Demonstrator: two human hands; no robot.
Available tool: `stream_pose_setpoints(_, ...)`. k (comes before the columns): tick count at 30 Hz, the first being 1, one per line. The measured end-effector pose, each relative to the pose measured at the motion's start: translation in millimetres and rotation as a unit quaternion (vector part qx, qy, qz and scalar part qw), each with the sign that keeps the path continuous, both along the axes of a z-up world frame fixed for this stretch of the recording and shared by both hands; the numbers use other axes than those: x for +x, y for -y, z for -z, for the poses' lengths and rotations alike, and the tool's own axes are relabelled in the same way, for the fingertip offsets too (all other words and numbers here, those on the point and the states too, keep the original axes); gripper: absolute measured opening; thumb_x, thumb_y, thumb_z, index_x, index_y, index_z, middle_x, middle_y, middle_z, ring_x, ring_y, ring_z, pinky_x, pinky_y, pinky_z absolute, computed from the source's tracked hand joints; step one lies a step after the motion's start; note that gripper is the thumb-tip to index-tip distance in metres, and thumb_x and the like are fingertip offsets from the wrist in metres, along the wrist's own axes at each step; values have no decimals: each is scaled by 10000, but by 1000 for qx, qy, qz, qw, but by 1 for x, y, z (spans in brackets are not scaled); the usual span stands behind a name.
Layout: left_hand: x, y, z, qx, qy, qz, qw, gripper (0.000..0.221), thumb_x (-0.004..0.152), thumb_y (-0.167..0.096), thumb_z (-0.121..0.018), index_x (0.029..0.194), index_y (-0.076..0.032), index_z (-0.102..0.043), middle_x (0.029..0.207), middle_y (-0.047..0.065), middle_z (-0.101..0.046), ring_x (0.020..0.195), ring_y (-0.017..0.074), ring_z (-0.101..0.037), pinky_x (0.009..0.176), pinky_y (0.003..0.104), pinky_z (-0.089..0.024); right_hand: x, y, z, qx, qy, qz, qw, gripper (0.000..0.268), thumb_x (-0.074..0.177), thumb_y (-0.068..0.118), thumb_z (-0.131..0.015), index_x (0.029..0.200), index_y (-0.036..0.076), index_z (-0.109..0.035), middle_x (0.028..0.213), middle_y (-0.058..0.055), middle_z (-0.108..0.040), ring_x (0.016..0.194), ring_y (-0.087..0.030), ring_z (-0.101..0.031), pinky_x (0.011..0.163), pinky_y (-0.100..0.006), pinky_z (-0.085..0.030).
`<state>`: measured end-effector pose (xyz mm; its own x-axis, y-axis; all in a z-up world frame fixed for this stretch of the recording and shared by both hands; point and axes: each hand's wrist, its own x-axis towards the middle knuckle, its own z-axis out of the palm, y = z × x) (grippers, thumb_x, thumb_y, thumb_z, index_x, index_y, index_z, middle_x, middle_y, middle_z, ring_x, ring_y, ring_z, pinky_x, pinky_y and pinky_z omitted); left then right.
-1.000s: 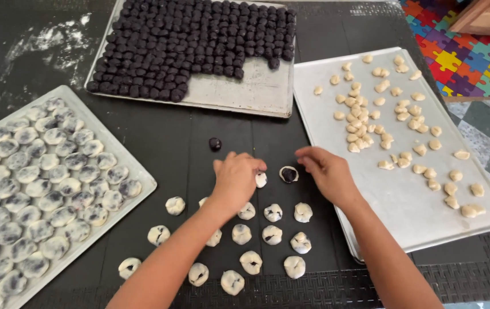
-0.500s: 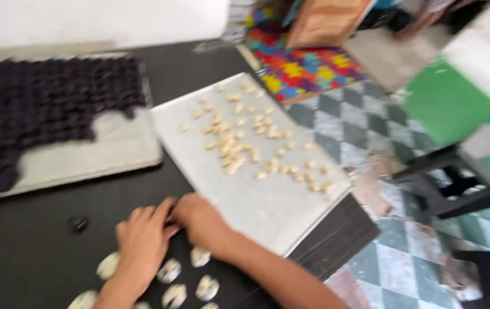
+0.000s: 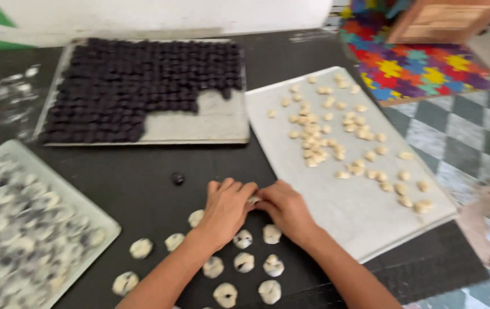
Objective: A person is wrapping dark dough balls with white dough and then arranging them on a tray in a bakery production area.
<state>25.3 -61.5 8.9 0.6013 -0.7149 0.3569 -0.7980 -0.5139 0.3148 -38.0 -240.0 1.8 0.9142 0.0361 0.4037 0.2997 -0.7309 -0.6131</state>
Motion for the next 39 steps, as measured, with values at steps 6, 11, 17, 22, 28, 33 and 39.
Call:
stream_pose_setpoints(6,-2,3,-53,-125,-447,-150,873,240,757,-371,-736,887,-174,-776,729,20,-740,750,232,-710,619,340,-540,-4,-15,-49,-101,182,-38,977,363,775,208,-789,1055,18,-659,859,-68,-642,792,-262,-614,747,-347,-549)
stream_pose_setpoints(11,-16,9,-70,-264,-552,-159,775,240,825,-258,-715,859,-28,-779,924,106,-728,703,207,-706,606,261,-610,-3,-17,-48,-72,215,-25,974,154,836,113,-736,942,17,-677,782,-46,-627,710,-242,-594,674,-317,-537)
stream_pose_setpoints(17,-8,13,-33,-383,-665,-136,627,221,920,-128,-629,1056,41,-671,836,116,-662,619,169,-668,565,259,-625,-16,-23,-69,39,158,-35,986,184,844,26,-696,1025,-8,-694,805,-80,-675,745,-259,-638,672,-331,-547)
stream_pose_setpoints(22,0,19,-18,-370,-701,-112,599,203,899,-133,-675,969,54,-641,705,147,-624,554,178,-650,481,280,-606,-18,-17,-58,-1,174,-42,984,174,835,55,-721,997,-4,-702,806,-88,-670,734,-271,-633,672,-335,-546)
stream_pose_setpoints(28,5,24,5,-39,-164,-16,986,137,903,-147,-546,1027,-132,-602,818,69,-554,819,318,-622,671,391,-529,0,-5,-2,-110,85,18,990,230,792,262,-771,897,112,-631,744,-14,-562,741,-237,-551,654,-358,-457)
stream_pose_setpoints(33,-18,6,-37,-41,-223,-18,974,485,866,106,-486,1330,-7,-396,840,172,-635,855,379,-649,714,459,-556,9,-10,14,-93,60,18,994,176,858,254,-710,806,111,-623,743,-12,-572,783,-239,-532,710,-339,-431)
stream_pose_setpoints(39,-20,-6,-11,13,-17,-75,997,274,930,-191,-594,1171,-67,-550,853,96,-587,899,286,-515,749,421,-344,-8,-1,-21,-158,-18,51,986,255,846,360,-707,1028,182,-686,942,39,-641,910,-189,-530,756,-324,-405)
